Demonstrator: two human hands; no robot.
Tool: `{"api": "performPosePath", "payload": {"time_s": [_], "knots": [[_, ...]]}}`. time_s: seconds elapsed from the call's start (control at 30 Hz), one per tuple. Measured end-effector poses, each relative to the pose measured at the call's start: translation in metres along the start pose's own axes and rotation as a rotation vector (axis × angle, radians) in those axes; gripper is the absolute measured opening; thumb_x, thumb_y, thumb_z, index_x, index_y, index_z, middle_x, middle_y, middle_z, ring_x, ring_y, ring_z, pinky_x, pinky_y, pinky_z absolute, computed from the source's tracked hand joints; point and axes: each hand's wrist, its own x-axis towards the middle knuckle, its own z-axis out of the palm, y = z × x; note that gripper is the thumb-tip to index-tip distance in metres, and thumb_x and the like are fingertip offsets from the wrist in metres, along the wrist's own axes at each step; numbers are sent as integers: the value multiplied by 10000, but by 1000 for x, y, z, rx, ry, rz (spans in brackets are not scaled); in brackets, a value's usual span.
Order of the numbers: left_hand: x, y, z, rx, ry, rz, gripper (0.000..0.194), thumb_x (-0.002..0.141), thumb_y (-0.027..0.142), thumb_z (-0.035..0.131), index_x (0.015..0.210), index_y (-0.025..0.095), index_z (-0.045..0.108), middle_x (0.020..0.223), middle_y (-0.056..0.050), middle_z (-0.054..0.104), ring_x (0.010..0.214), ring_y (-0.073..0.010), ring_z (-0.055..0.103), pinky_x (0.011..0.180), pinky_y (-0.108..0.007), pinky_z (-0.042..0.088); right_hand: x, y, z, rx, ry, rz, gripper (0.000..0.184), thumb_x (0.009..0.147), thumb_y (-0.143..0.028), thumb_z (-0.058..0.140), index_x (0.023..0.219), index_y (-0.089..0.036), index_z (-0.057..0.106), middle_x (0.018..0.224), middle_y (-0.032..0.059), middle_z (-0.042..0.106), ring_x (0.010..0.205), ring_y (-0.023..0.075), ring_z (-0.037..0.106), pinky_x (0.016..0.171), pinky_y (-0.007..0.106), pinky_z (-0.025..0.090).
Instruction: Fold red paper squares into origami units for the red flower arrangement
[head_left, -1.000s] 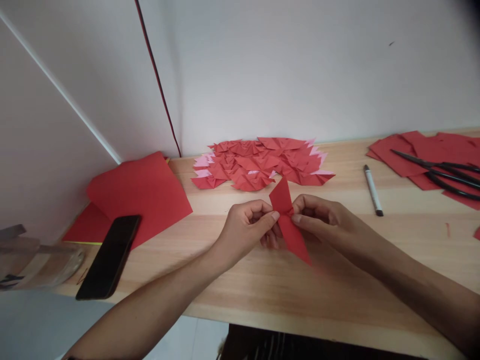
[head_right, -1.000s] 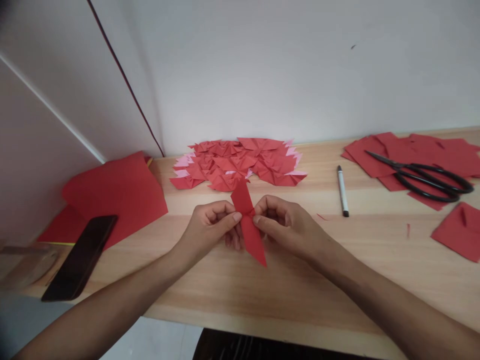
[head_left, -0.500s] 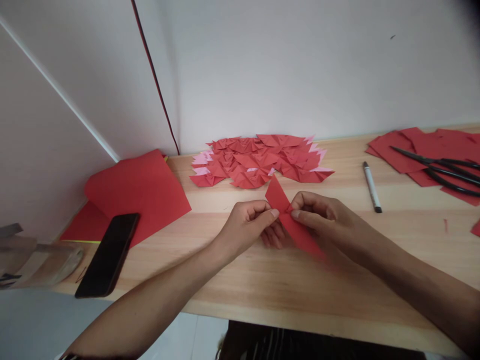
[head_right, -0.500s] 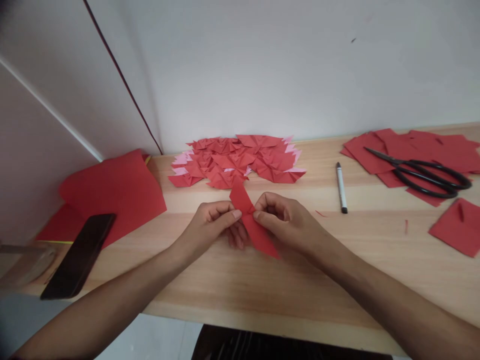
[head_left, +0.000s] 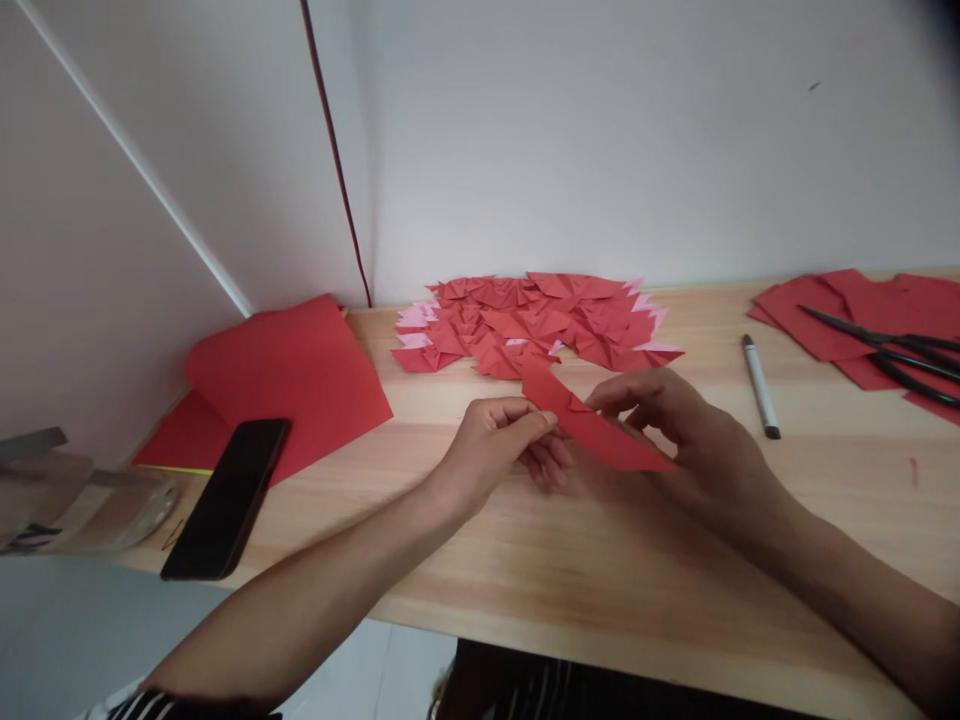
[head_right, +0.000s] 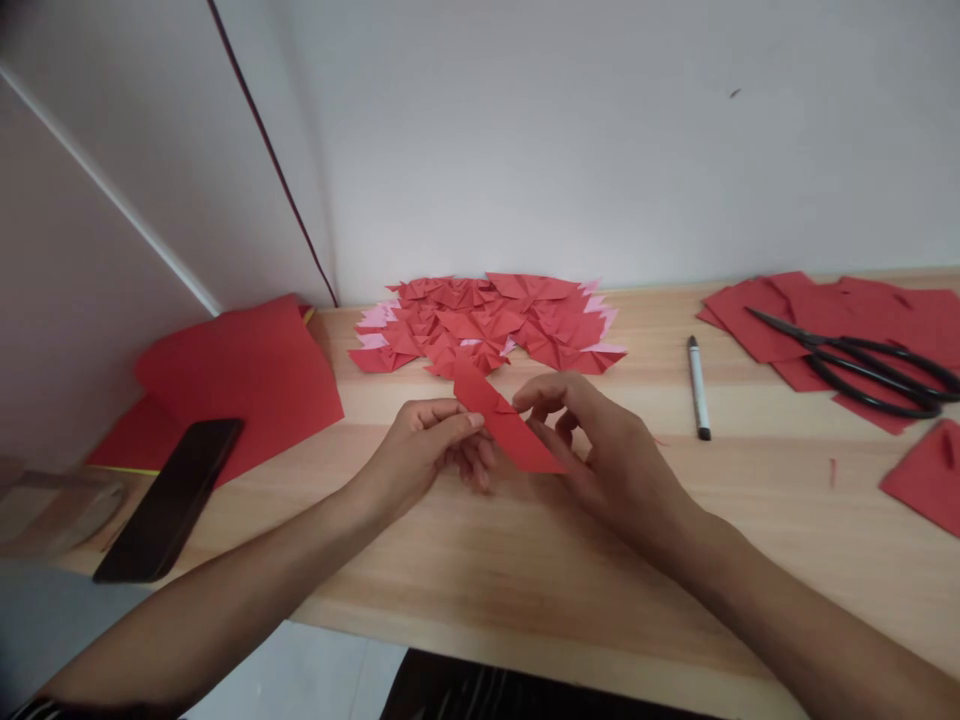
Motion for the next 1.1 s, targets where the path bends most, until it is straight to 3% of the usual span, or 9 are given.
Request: {"api": "performPosePath", "payload": {"time_s": [0.1,0.17,0.33,0.53,0.8,0.9,1.1], "knots": [[0,0,0,0,19,24,256,806,310,614,673,91,621,605,-57,661,452,-118,616,437,-192,413,-1,-1,3,-127,-31,-192,184,878,-218,577,1051,-260,531,1052,56,631,849,187,608,654,299,488],[-1,1,0,1,12,21,253,803,305,616,669,90,624,609,-58,663,454,-116,615,441,-191,413,0,-2,4,-157,-25,-238,129,883,-208,569,998,-251,528,1013,52,633,847,181,614,645,288,487],[-3,2,0,-25,-66,-22,241,778,311,641,683,92,616,643,-70,682,478,-127,626,466,-212,440,0,0,3,-137,11,-208,117,884,-203,574,987,-252,549,986,45,654,850,186,640,653,292,504],[-4,2,-1,-43,-136,-73,214,754,286,655,695,82,634,648,-76,683,490,-126,631,469,-205,433,-3,5,0,-133,35,-249,173,858,-148,601,973,-277,596,1022,21,687,907,187,678,758,303,540],[-3,0,-4,-103,-204,-121,203,730,274,651,677,78,649,640,-84,679,493,-143,623,489,-237,461,-4,7,-2,-142,12,-295,209,854,-119,601,991,-274,629,1068,19,707,922,180,697,764,280,567],[-4,-1,-2,-75,-144,-76,189,741,262,645,689,80,655,625,-79,678,482,-136,618,485,-230,461,-3,6,-2,-100,-1,-240,175,852,-175,631,995,-274,647,1074,24,716,951,188,693,793,291,567],[-7,0,4,-10,-69,-19,193,765,249,625,699,74,672,637,-79,681,493,-130,631,498,-219,466,-1,-6,4,137,45,78,90,850,-331,661,828,-255,704,998,28,735,875,189,695,788,315,568]]}}
